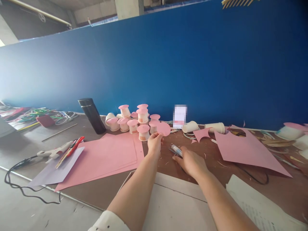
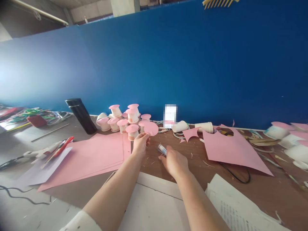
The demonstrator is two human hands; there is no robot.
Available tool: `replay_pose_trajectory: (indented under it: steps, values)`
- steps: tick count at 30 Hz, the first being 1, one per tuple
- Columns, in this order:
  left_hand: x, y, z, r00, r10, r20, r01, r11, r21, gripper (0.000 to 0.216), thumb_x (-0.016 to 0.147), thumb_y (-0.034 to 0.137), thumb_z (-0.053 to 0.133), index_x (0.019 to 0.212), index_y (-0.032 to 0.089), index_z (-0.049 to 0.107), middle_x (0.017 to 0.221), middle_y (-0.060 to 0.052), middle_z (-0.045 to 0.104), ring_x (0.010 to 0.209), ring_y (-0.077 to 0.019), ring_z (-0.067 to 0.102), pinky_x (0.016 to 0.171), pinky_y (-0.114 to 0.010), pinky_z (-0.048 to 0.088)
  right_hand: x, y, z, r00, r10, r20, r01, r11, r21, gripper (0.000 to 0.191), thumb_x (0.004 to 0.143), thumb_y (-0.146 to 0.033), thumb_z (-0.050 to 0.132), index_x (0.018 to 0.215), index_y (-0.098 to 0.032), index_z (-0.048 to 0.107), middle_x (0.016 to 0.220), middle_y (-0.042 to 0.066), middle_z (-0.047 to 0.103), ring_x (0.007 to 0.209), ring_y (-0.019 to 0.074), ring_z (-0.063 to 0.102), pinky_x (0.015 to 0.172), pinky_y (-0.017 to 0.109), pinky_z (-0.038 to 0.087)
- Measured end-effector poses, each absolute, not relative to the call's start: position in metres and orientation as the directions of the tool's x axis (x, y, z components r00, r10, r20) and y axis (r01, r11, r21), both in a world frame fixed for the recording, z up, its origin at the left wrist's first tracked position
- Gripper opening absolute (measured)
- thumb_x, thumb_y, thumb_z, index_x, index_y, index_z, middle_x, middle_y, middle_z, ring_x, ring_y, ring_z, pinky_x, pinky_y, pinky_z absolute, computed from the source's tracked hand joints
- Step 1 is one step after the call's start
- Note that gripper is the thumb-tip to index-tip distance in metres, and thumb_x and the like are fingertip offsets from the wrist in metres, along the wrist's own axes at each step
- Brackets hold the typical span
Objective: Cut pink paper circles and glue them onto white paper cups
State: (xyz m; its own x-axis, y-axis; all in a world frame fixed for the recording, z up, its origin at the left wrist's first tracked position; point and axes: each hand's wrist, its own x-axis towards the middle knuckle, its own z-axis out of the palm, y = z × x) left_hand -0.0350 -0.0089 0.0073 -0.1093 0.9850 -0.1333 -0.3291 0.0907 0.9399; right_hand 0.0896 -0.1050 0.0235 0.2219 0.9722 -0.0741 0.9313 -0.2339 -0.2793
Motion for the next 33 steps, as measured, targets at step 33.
replay_pose_trajectory:
  steps: [33]
  values:
    - [-0.029, -0.046, 0.033, 0.341, 0.935, 0.102, 0.126, -0.153, 0.980, 0.027, 0.081, 0.039, 0.070, 0.097, 0.018, 0.072, 0.095, -0.010, 0.071, 0.083, -0.0196, 0.062, 0.072, -0.027, 0.045, 0.121, -0.112, 0.036, 0.235, 0.972, 0.019, 0.199, -0.029, -0.980, 0.039, 0.085, -0.053, 0.059, 0.109, -0.023, 0.067, 0.098, 0.005, 0.071, 0.075, 0.0181, 0.065, 0.059, 0.026, 0.048]
